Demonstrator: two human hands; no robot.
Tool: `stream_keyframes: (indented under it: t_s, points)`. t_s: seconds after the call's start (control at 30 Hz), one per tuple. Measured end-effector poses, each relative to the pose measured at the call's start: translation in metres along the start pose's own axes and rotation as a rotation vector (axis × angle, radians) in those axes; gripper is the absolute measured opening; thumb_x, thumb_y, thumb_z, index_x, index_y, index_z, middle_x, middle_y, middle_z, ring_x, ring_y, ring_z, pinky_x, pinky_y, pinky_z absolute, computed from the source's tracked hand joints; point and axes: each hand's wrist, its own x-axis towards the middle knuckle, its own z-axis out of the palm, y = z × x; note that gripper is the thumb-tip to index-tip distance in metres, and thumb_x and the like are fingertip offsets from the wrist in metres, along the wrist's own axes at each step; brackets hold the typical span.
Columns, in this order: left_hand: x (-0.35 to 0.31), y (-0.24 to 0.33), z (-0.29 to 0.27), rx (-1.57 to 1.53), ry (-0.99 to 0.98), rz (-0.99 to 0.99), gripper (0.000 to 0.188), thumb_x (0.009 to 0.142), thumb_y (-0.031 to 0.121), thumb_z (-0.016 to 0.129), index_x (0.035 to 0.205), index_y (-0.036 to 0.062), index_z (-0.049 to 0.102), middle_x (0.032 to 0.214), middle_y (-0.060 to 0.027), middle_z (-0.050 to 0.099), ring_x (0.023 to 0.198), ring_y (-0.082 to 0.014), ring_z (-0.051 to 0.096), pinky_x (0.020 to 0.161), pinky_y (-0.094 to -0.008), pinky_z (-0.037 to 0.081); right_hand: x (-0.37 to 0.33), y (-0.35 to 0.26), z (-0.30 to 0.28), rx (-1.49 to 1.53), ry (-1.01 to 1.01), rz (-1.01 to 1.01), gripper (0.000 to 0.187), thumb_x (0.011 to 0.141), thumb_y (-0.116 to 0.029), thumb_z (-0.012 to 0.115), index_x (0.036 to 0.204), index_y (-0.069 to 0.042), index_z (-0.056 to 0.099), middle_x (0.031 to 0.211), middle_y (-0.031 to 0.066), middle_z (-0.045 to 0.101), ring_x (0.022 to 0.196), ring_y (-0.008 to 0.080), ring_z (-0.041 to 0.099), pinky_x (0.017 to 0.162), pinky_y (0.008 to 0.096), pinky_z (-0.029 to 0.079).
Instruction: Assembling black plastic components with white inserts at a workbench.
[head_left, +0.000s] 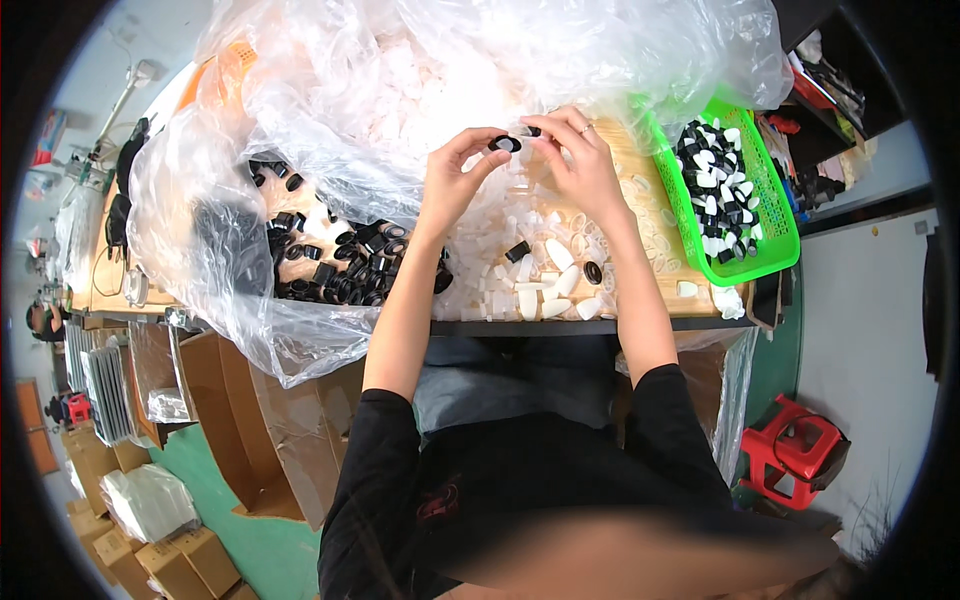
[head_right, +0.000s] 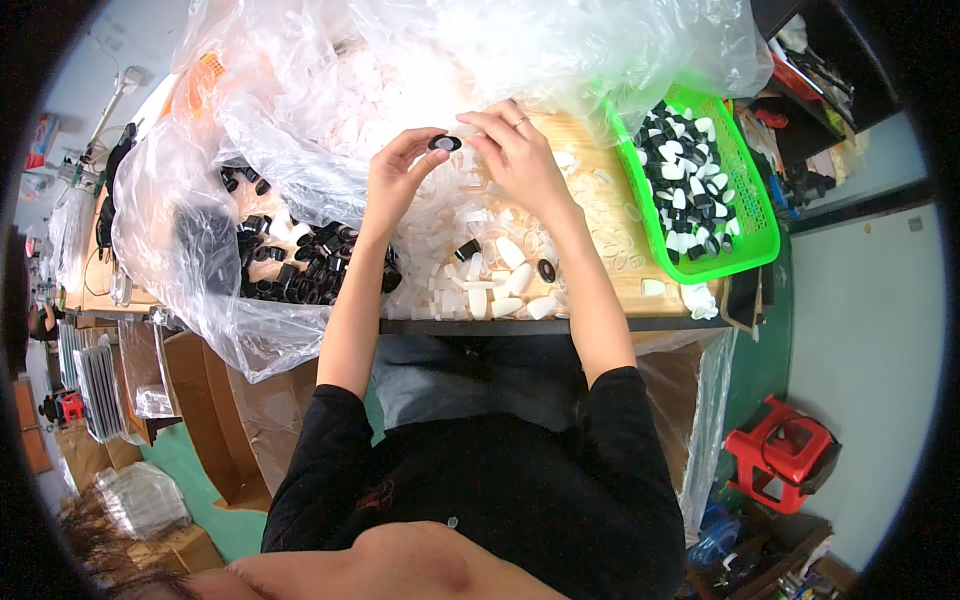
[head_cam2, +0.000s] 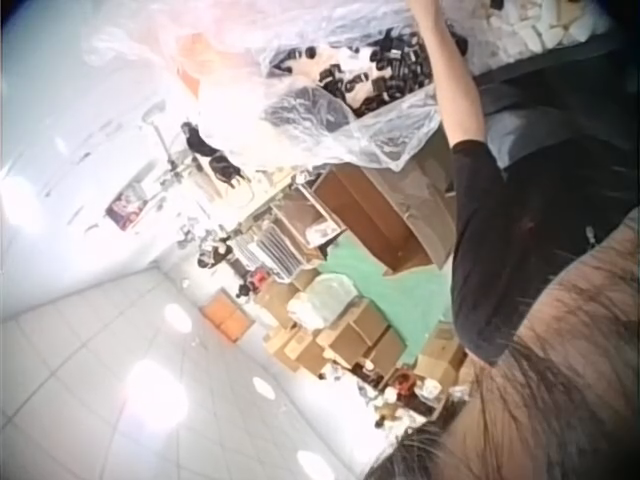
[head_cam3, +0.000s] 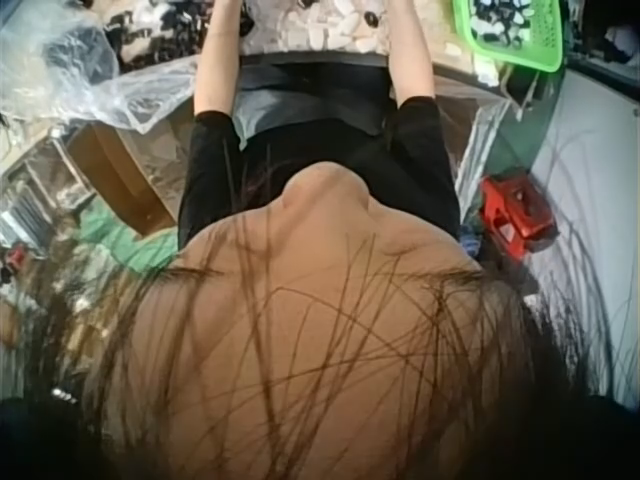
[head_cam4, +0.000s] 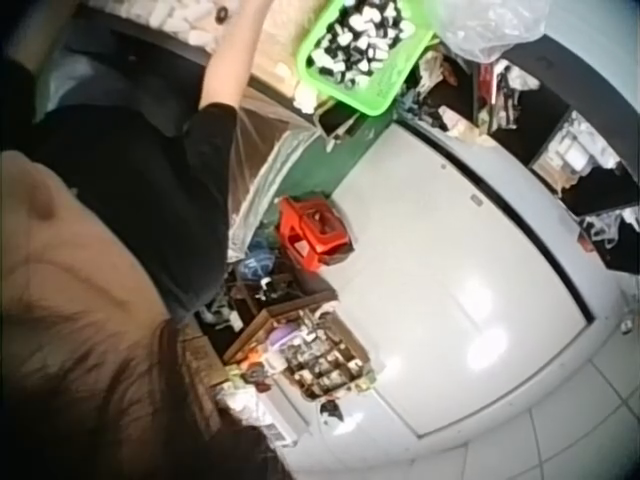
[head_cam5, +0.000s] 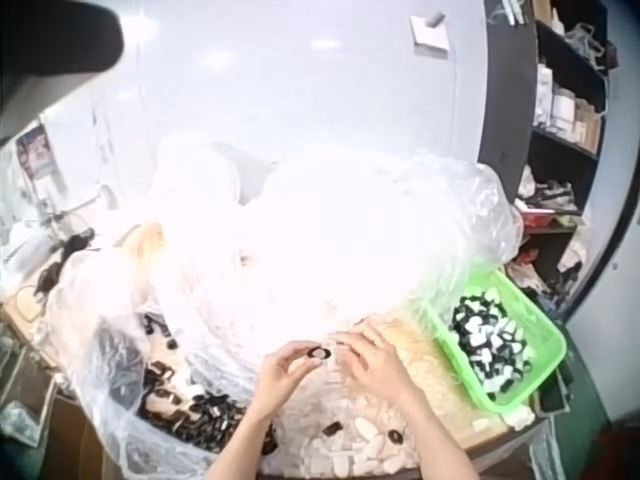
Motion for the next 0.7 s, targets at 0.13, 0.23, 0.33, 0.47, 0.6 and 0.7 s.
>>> stream_keyframes:
  t_s: [0.13,0.23,0.33,0.47,0.6,0.7]
  points:
    - [0.000,0.000,-0.001,-0.013,0.008,0.021,0.028,0.082,0.004,0.074,0.108,-0.0019,0.067,0.100,-0.0053,0.070,0.092,-0.0114,0.063,0.085,-0.0267,0.050,-0.002,0.000,0.000,-0.074,-0.062,-0.075,0.014,0.082,-0.001,0.070,0.096,-0.005,0.068,0.088,0.0049,0.058,0.071,0.0157,0.060,0.063,0.0288,0.050]
    - [0.000,0.001,0.000,0.025,0.014,0.032,0.027,0.081,0.004,0.075,0.107,-0.0007,0.068,0.099,-0.0057,0.071,0.090,-0.0121,0.064,0.084,-0.0268,0.050,-0.004,0.007,0.001,-0.230,-0.070,-0.175,0.012,0.081,-0.003,0.071,0.093,-0.004,0.068,0.088,0.0044,0.057,0.070,0.0172,0.061,0.061,0.0290,0.051]
    - [-0.001,0.009,0.000,0.204,-0.042,0.077,0.027,0.084,0.000,0.071,0.111,-0.0024,0.066,0.106,-0.0076,0.069,0.100,-0.0133,0.062,0.090,-0.0277,0.050,-0.007,0.006,0.003,-0.288,-0.065,-0.167,0.014,0.080,-0.002,0.072,0.094,-0.004,0.067,0.088,0.0045,0.058,0.068,0.0178,0.062,0.061,0.0286,0.052]
    - [-0.003,0.015,0.000,0.337,-0.052,0.117,0.026,0.082,0.001,0.073,0.107,-0.0021,0.068,0.103,-0.0071,0.070,0.097,-0.0136,0.062,0.089,-0.0282,0.049,-0.004,-0.006,0.006,-0.216,-0.052,-0.064,0.014,0.080,-0.002,0.072,0.093,-0.004,0.067,0.088,0.0049,0.060,0.070,0.0174,0.062,0.062,0.0279,0.052]
    - [-0.001,0.005,0.003,0.229,0.023,0.156,0.027,0.078,0.005,0.077,0.104,0.0011,0.071,0.095,-0.0077,0.072,0.089,-0.0137,0.065,0.082,-0.0273,0.051,-0.002,-0.005,0.004,-0.028,0.045,-0.002,0.013,0.080,0.000,0.071,0.091,-0.003,0.065,0.089,0.0061,0.063,0.071,0.0173,0.063,0.062,0.0281,0.052]
    - [-0.002,0.001,0.004,0.200,0.064,0.150,0.027,0.078,0.005,0.077,0.104,0.0009,0.071,0.095,-0.0079,0.073,0.088,-0.0134,0.065,0.082,-0.0269,0.051,-0.004,0.000,0.007,-0.039,0.033,-0.070,0.012,0.080,0.001,0.071,0.089,-0.003,0.065,0.089,0.0061,0.064,0.073,0.0177,0.063,0.064,0.0285,0.052]
